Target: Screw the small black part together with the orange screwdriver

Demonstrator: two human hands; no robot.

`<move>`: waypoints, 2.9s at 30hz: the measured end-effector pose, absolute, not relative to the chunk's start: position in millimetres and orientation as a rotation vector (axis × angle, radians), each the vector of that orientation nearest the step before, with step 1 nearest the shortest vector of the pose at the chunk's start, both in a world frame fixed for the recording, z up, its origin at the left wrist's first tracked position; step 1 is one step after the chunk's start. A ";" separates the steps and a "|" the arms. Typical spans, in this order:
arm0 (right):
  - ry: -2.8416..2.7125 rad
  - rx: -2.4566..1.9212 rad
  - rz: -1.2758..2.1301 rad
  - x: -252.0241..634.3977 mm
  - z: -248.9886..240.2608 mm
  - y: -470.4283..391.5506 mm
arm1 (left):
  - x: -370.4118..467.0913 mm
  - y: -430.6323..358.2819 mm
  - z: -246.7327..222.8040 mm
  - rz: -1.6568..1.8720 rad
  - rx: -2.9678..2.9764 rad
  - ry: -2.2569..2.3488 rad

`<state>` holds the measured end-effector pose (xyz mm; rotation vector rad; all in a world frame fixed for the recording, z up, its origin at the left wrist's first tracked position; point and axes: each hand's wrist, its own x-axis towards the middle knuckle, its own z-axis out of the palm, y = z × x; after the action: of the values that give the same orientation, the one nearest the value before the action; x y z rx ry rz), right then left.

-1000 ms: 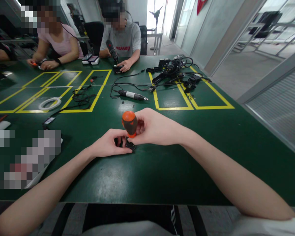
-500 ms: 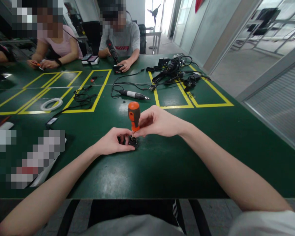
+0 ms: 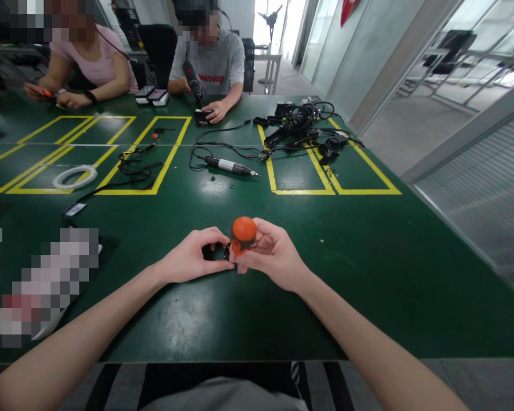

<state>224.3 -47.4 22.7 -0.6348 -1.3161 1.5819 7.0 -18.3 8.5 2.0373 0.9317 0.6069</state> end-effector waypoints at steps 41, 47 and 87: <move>-1.354 -0.697 1.374 226.0 23.4 -48.6 | 8.9 -17.5 10.7 0.627 1.993 0.902; -1.432 -0.743 1.289 228.0 23.8 -47.7 | 9.4 -17.7 11.1 0.620 2.012 0.949; -1.639 -0.839 0.697 224.4 23.7 -57.5 | 8.8 -17.5 11.2 0.638 2.017 0.905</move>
<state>224.4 -57.5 23.7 -0.8386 -1.6385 0.6966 8.8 -17.5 11.2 2.0172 0.9050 0.6378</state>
